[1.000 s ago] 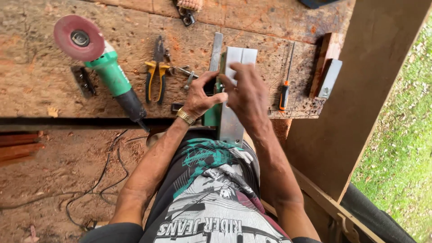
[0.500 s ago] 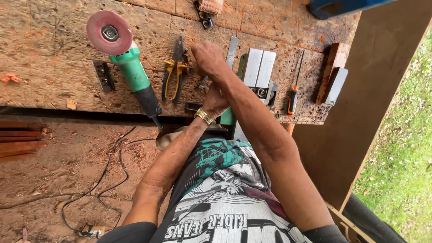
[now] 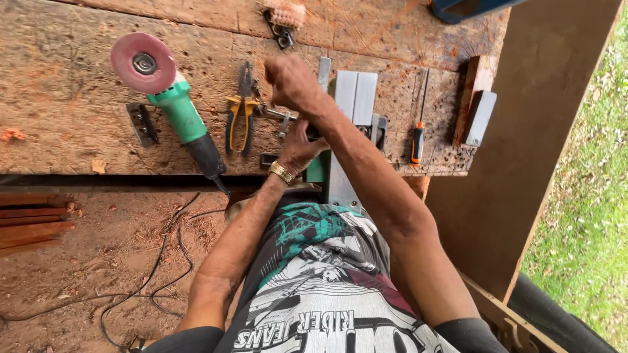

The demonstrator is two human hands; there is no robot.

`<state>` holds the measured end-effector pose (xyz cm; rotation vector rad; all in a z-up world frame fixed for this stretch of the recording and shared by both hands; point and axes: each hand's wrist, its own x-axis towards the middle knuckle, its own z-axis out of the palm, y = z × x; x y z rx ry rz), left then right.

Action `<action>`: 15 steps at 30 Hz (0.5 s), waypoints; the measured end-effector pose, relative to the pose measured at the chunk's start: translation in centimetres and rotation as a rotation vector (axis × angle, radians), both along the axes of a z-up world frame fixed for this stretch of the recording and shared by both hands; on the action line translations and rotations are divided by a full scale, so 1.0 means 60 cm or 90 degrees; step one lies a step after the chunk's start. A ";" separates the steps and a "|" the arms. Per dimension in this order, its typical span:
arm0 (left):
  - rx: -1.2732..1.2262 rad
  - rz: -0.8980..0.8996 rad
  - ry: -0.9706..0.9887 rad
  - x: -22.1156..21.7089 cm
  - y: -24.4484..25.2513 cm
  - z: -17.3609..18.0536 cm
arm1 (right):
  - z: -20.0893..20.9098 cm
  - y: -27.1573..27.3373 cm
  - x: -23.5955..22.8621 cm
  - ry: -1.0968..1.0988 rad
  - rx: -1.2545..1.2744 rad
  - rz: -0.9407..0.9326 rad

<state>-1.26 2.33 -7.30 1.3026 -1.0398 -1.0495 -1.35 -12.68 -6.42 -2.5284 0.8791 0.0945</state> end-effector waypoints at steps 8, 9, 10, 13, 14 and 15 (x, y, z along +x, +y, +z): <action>0.015 -0.024 0.047 0.004 -0.004 0.036 | 0.017 -0.014 0.008 0.019 0.065 -0.020; -0.027 -0.016 0.026 0.001 -0.005 0.027 | 0.012 -0.005 0.018 0.045 0.107 -0.022; -0.028 -0.019 0.025 -0.006 -0.002 0.004 | -0.018 0.002 0.019 0.044 0.106 -0.025; 0.076 -0.055 0.065 -0.023 0.009 -0.080 | -0.082 0.013 0.029 0.104 0.128 -0.029; 0.007 -0.061 -0.076 -0.030 0.017 -0.117 | -0.089 0.014 0.030 0.113 0.102 -0.009; -0.063 -0.068 -0.217 -0.038 0.025 -0.154 | -0.097 0.016 0.030 0.121 0.075 0.011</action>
